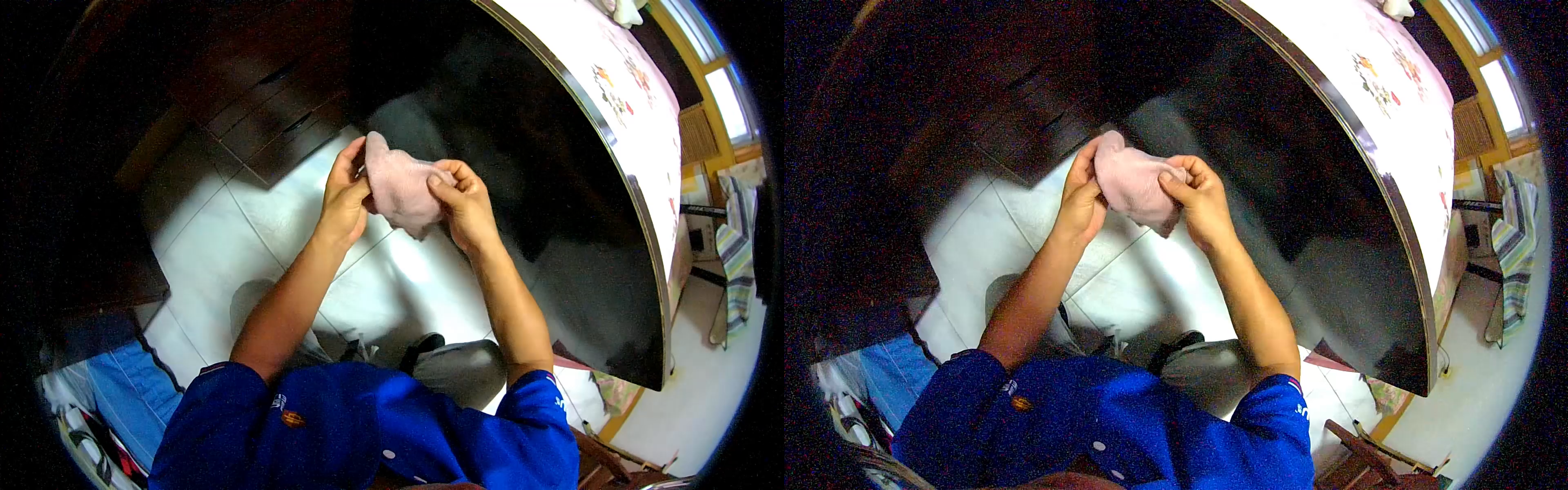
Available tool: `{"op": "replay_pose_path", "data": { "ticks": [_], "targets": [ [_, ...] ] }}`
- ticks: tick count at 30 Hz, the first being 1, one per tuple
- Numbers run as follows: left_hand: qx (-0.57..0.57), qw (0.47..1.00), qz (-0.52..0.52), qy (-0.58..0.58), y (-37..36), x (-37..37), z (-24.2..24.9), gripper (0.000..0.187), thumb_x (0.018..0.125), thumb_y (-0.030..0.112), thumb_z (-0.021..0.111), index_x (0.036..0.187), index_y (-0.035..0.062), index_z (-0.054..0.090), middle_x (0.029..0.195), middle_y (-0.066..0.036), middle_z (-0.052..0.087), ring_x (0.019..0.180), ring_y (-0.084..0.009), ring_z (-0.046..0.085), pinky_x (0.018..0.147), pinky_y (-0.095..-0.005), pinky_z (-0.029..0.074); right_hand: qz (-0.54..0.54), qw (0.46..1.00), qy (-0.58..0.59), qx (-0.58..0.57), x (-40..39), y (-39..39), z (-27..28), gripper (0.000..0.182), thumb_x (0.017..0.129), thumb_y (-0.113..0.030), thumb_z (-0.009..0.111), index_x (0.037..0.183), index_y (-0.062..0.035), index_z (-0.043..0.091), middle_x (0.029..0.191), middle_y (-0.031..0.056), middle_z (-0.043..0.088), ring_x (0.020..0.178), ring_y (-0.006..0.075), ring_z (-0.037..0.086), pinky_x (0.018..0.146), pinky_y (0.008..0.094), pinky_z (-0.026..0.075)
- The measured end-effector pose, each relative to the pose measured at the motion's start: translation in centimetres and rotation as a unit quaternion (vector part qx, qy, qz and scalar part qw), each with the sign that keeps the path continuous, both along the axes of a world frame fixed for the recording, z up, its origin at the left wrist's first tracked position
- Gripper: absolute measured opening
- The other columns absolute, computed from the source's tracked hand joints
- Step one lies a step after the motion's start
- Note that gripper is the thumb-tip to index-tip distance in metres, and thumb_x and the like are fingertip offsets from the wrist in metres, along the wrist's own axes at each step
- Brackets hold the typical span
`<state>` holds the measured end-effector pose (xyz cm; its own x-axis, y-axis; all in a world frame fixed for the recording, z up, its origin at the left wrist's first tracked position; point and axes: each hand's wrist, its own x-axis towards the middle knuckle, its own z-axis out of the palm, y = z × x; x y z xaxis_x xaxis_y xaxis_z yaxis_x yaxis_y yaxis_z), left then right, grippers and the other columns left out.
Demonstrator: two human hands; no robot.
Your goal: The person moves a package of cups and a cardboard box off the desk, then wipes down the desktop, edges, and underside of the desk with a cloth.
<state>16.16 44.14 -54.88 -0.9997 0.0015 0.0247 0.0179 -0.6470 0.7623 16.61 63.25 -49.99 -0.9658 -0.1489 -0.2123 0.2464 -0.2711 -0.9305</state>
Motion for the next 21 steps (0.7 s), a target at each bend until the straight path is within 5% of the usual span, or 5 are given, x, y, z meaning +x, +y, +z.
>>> {"op": "replay_pose_path", "data": {
  "ticks": [7, 9, 14, 19, 21],
  "targets": [
    [0.080, 0.996, -0.003, 0.032, -1.7, -0.8, 1.7, 0.056, 0.083, -0.008, 0.068, 0.132, 0.0023, 0.044, 0.131, -0.013, 0.048, 0.124, -0.0210, 0.047, 0.108, -0.0347, 0.039, -0.042, 0.999, 0.005, 0.034, 0.7, 0.0, -1.8, 0.013, 0.092, -0.004, 0.063, 0.105, -0.0046, 0.063, 0.094, 0.0007, 0.065, 0.080, 0.0098, 0.059, 0.071, 0.0249, 0.049],
    [-0.008, 0.996, 0.035, 0.084, -2.2, -1.3, 1.0, 0.047, 0.084, -0.009, 0.062, 0.127, 0.0021, 0.049, 0.124, -0.012, 0.055, 0.116, -0.0205, 0.055, 0.101, -0.0328, 0.045, -0.046, 0.997, 0.025, 0.063, 0.5, 0.1, -2.3, 0.013, 0.092, -0.003, 0.063, 0.104, -0.0044, 0.064, 0.093, 0.0005, 0.065, 0.080, 0.0097, 0.059, 0.071, 0.0246, 0.049],
    [-0.138, 0.978, 0.156, -0.006, -3.5, -2.2, 0.9, 0.045, 0.078, -0.017, 0.058, 0.119, 0.0000, 0.054, 0.121, -0.011, 0.058, 0.111, -0.0188, 0.058, 0.097, -0.0318, 0.047, -0.057, 0.980, 0.074, 0.173, 0.7, 0.1, -1.3, 0.013, 0.089, 0.000, 0.064, 0.101, -0.0039, 0.064, 0.090, 0.0009, 0.065, 0.080, 0.0099, 0.060, 0.072, 0.0238, 0.049],
    [-0.137, 0.954, 0.264, 0.034, -5.3, -2.5, 2.2, 0.041, 0.078, -0.014, 0.060, 0.117, 0.0004, 0.057, 0.122, -0.011, 0.057, 0.114, -0.0197, 0.056, 0.100, -0.0315, 0.045, -0.098, 0.986, 0.137, 0.019, 1.3, -0.8, 1.9, 0.016, 0.085, 0.003, 0.066, 0.098, -0.0048, 0.062, 0.096, 0.0022, 0.064, 0.086, 0.0109, 0.060, 0.077, 0.0252, 0.050],
    [-0.342, 0.868, 0.344, 0.105, -5.6, -2.0, 3.1, 0.037, 0.079, -0.010, 0.063, 0.114, 0.0022, 0.059, 0.123, -0.011, 0.057, 0.114, -0.0206, 0.055, 0.100, -0.0322, 0.044, -0.085, 0.986, 0.144, 0.023, 0.8, -0.3, 2.0, 0.020, 0.082, 0.005, 0.066, 0.100, -0.0038, 0.062, 0.105, 0.0046, 0.062, 0.097, 0.0139, 0.059, 0.087, 0.0279, 0.049]
  ]
}}
